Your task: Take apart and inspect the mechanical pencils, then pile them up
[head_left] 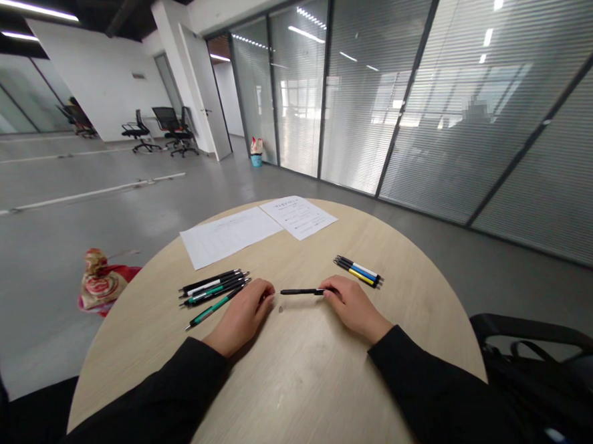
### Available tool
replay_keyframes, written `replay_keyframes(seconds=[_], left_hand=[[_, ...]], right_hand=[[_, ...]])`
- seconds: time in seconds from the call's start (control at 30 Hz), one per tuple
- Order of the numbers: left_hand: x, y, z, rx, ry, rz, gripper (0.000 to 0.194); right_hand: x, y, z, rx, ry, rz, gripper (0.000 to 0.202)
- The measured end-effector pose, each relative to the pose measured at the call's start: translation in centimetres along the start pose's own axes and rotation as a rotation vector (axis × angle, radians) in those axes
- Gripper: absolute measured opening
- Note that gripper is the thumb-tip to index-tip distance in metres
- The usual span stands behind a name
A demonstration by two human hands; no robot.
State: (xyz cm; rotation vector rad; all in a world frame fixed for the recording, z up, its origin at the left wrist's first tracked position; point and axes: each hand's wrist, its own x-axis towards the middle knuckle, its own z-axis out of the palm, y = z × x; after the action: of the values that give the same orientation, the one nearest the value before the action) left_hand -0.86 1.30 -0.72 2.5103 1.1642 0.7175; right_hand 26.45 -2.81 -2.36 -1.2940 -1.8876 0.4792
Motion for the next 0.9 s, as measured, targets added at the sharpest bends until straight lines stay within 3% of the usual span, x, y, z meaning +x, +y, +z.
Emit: replay_keyframes(seconds=[0.6, 0.9], left_hand=[[0.1, 0.8, -0.3, -0.033, -0.027, 0.067, 0.021], [-0.1, 1.6, -0.5, -0.093, 0.008, 0.005, 0.013]], right_hand=[[-0.1, -0.2, 0.2, -0.02, -0.011, -0.013, 0.016], [-0.2, 0.2, 0.3, -0.01, -0.021, -0.02, 0.016]])
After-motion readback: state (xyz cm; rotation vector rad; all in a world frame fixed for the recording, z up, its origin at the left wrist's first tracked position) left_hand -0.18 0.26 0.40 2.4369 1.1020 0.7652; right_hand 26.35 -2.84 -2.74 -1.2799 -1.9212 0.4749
